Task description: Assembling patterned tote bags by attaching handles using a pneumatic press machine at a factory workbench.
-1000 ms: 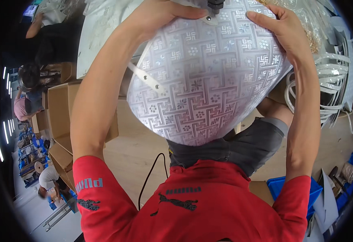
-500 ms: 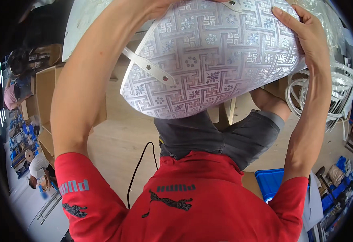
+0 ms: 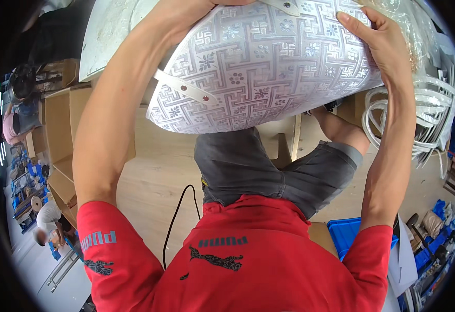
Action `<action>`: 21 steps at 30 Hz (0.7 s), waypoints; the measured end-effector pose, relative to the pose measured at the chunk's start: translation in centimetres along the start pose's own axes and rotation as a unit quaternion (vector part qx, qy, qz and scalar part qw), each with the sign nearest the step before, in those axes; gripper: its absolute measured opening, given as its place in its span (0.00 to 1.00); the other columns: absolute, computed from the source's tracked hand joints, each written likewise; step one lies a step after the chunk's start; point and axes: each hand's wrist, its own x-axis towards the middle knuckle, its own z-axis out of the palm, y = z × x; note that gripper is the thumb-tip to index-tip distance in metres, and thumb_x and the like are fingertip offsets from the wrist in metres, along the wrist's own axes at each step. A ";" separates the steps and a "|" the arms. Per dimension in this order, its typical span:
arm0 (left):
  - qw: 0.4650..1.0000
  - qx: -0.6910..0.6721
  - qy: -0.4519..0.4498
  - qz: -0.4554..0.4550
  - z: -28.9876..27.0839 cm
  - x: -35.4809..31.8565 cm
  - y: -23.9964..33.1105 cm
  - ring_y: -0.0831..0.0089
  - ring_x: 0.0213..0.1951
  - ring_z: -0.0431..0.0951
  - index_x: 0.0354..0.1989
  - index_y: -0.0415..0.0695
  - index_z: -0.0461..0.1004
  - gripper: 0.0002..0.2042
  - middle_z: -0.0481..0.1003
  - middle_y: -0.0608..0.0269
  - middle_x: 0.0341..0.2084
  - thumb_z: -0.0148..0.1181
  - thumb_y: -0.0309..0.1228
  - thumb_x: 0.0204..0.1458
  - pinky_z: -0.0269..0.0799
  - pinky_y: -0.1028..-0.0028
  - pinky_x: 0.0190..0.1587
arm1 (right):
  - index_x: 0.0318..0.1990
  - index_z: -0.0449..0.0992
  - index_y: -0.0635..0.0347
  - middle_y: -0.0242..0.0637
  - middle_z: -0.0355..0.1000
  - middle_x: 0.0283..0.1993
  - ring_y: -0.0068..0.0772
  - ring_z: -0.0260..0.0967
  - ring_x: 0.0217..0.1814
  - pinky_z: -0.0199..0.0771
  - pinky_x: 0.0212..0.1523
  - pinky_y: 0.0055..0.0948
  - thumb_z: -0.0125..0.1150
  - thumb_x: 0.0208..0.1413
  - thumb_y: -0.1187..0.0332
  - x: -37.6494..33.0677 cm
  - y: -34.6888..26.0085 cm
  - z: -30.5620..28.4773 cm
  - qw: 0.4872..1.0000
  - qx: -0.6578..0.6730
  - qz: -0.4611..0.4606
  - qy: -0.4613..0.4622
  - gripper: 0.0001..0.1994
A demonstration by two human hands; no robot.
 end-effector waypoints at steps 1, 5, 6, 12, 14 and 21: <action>1.000 -0.001 0.001 0.001 -0.1 0.0 0.0 0.66 0.40 0.84 0.48 0.28 0.79 0.11 0.83 0.50 0.40 0.62 0.20 0.58 0.80 0.72 0.46 | 0.49 0.83 0.66 0.35 0.82 0.37 0.18 0.78 0.33 0.74 0.36 0.17 0.77 0.55 0.58 0.0 0.0 0.0 1.000 -0.008 0.002 0.006 0.21; 1.000 0.010 -0.008 0.014 0.0 0.1 0.1 0.69 0.38 0.83 0.46 0.29 0.81 0.10 0.83 0.53 0.38 0.62 0.20 0.58 0.79 0.74 0.44 | 0.49 0.82 0.67 0.35 0.82 0.38 0.19 0.78 0.34 0.74 0.36 0.17 0.76 0.56 0.59 -0.4 -0.3 0.2 1.000 -0.014 0.002 0.007 0.21; 1.000 0.021 0.000 0.019 0.2 0.0 0.2 0.69 0.38 0.83 0.46 0.29 0.81 0.10 0.83 0.54 0.38 0.62 0.20 0.58 0.79 0.74 0.44 | 0.49 0.82 0.67 0.35 0.82 0.38 0.19 0.77 0.34 0.74 0.36 0.17 0.76 0.57 0.59 -0.5 -0.4 0.3 1.000 -0.002 0.000 -0.002 0.21; 0.997 0.062 0.008 0.041 0.3 0.1 0.2 0.71 0.37 0.82 0.46 0.30 0.81 0.10 0.83 0.55 0.38 0.62 0.20 0.57 0.77 0.75 0.43 | 0.49 0.82 0.68 0.35 0.82 0.37 0.19 0.77 0.34 0.74 0.36 0.17 0.75 0.57 0.59 -0.8 -0.8 0.3 1.000 -0.008 -0.008 -0.013 0.21; 0.997 0.067 0.012 0.037 0.2 0.0 0.2 0.71 0.38 0.82 0.46 0.31 0.82 0.10 0.83 0.55 0.39 0.62 0.20 0.57 0.76 0.74 0.44 | 0.49 0.82 0.69 0.35 0.82 0.37 0.18 0.77 0.33 0.74 0.35 0.17 0.76 0.57 0.59 -0.8 -0.9 0.3 1.000 -0.010 -0.004 -0.018 0.21; 0.992 0.115 0.035 0.046 0.5 0.1 0.3 0.71 0.40 0.81 0.46 0.31 0.82 0.11 0.83 0.55 0.40 0.63 0.21 0.57 0.75 0.73 0.48 | 0.49 0.82 0.69 0.36 0.82 0.37 0.19 0.77 0.33 0.74 0.35 0.17 0.76 0.56 0.59 -0.6 -1.0 0.2 0.999 -0.025 0.013 -0.026 0.22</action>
